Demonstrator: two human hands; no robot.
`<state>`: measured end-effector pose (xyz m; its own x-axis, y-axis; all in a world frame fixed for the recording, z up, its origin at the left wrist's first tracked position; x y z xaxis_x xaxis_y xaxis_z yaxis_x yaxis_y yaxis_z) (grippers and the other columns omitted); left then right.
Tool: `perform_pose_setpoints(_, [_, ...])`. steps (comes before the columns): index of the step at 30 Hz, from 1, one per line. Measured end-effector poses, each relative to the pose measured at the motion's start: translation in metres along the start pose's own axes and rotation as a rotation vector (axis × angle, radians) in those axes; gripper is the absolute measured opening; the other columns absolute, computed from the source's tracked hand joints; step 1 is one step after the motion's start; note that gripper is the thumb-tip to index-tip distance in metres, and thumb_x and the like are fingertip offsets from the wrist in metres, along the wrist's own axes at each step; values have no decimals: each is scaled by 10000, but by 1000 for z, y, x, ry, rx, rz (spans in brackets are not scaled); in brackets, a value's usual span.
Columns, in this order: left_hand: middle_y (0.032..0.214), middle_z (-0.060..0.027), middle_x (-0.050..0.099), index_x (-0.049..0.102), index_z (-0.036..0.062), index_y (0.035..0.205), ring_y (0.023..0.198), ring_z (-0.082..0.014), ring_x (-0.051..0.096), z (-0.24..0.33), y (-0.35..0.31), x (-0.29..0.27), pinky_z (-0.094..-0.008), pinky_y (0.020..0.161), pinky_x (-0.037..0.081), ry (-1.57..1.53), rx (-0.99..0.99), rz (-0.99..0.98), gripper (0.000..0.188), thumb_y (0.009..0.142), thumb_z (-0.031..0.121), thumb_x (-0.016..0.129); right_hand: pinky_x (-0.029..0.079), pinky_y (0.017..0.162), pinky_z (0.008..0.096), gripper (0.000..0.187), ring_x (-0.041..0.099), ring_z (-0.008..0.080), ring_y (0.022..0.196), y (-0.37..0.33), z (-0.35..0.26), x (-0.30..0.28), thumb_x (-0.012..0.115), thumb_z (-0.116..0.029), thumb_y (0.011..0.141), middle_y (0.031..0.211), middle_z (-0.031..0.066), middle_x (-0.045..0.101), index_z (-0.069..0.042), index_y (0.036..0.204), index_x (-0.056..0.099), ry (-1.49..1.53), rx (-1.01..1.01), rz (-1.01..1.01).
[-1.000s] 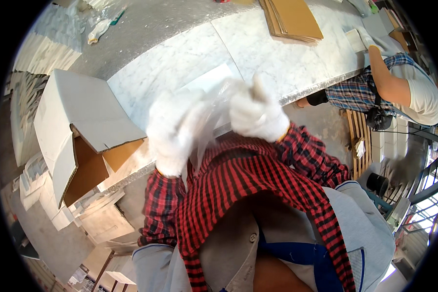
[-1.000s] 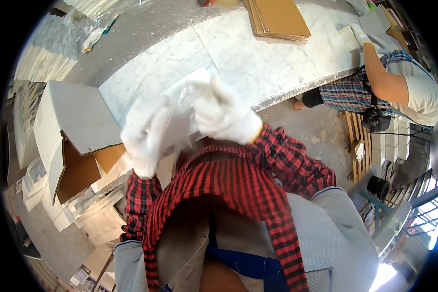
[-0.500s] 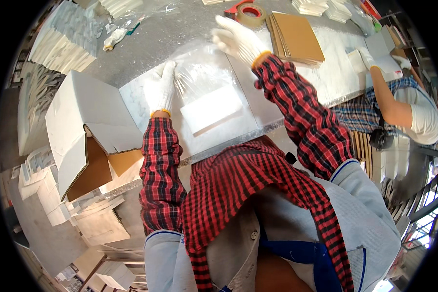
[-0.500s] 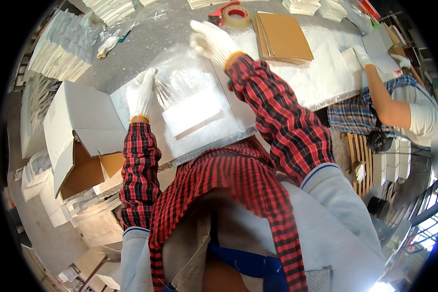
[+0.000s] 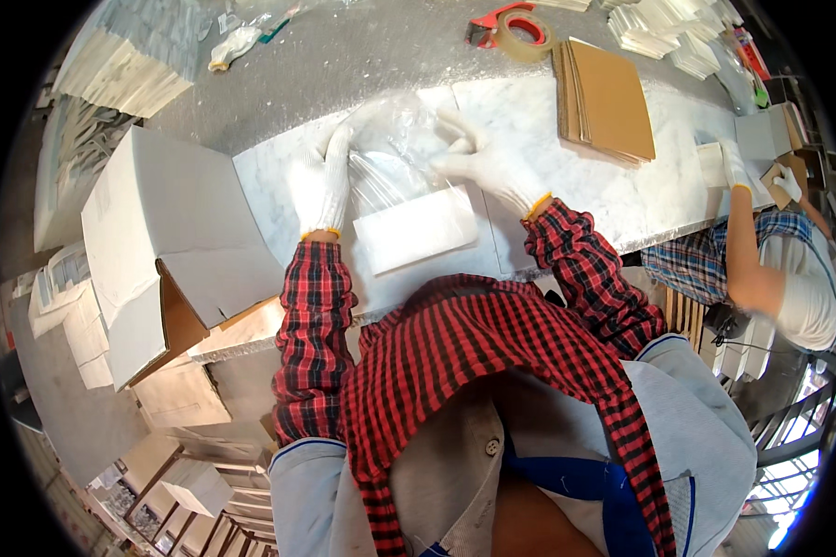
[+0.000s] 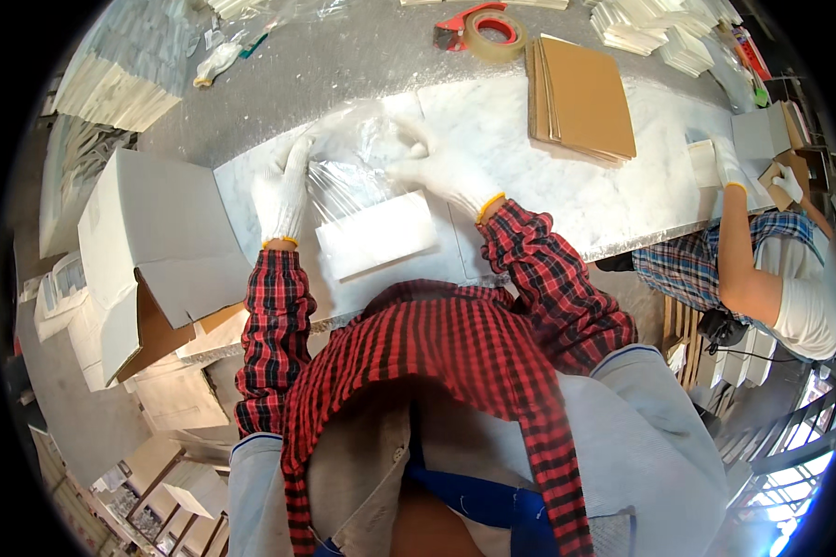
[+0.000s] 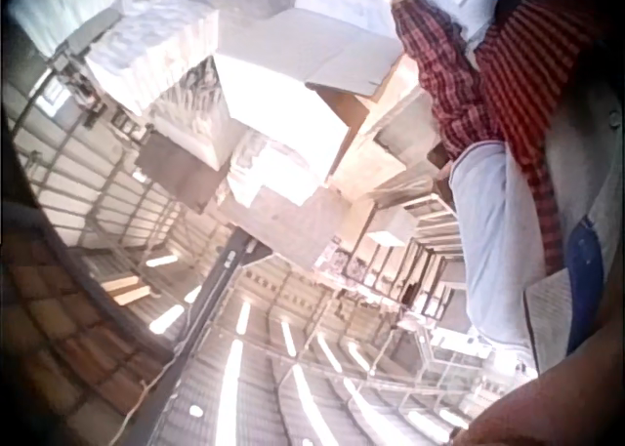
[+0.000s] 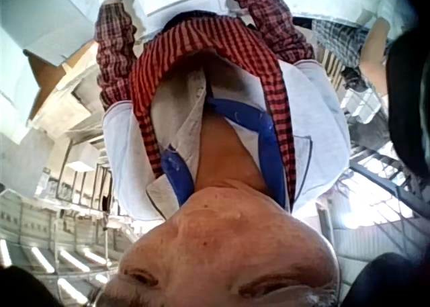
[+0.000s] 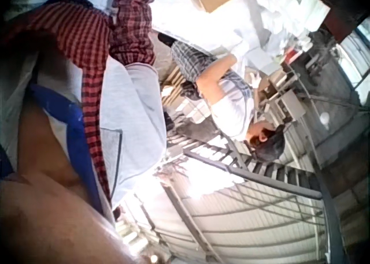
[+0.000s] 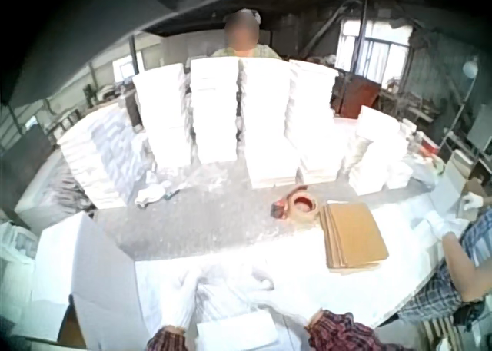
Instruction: The person wraps white rectangular items in clear plastic film on a workbench. They fold the film around each item, smooth it, and place the wrapped units into a cardboard box. A coworker is visible in the background handling similar items.
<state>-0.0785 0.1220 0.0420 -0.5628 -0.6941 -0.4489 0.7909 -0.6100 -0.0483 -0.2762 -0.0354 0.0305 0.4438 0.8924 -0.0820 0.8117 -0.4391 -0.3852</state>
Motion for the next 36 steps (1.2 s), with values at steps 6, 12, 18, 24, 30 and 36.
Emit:
perform_pose_setpoints(6, [938,-26,758,785,-11,1156,839,-82,639,4,-10,-7,-272,766,515,-226,-129,78,330,1044,279,673,527,1010,340,706,694,195,1084,-9,-13,-17,759,-268,970,1227,164,717,-18,1569,480,179,-88,332])
perform_pose_setpoints(12, [1252,-113,713,621,13,1373,1016,-190,692,31,-16,-3,-347,951,559,-763,-77,-106,383,1099,281,606,472,1126,396,764,610,286,1321,-10,17,-16,592,-474,1071,1526,169,570,-16,1637,359,178,-63,-211])
perform_pose_setpoints(18, [1222,-51,697,683,16,1288,1127,-146,655,55,-13,-7,-316,979,538,-945,-41,-160,313,1086,250,633,487,1098,395,841,609,254,1300,5,-19,-8,671,-328,1026,1553,164,533,-31,1681,236,177,-144,-524])
perform_pose_setpoints(24, [1059,-8,732,746,32,1211,883,-104,644,60,-6,-20,-281,789,526,-495,-44,4,288,1062,258,648,539,906,308,674,642,143,1079,17,-31,2,792,-270,930,1277,100,704,-28,1513,555,366,-103,-239])
perform_pose_setpoints(30, [941,-70,783,773,35,1169,816,-143,711,32,4,-14,-289,752,536,-49,-37,30,347,1046,324,625,557,810,363,313,707,175,883,14,-39,4,759,-298,971,965,69,775,-54,1166,781,-194,8,119])
perform_pose_setpoints(36, [865,-123,756,755,31,1212,772,-182,719,-14,26,-6,-352,699,539,483,134,64,443,1030,415,628,558,785,437,329,711,361,856,41,-6,18,720,-382,972,972,202,739,-84,1106,755,-660,-319,179])
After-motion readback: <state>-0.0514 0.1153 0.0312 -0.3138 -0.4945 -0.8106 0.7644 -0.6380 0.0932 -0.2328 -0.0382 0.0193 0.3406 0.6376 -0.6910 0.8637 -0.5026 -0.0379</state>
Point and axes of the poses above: each hand's wrist, its own y-axis towards the middle knuckle, its own x-axis out of the palm, z = x × y, the point moved 3 cm from there along y, towards the middle knuckle
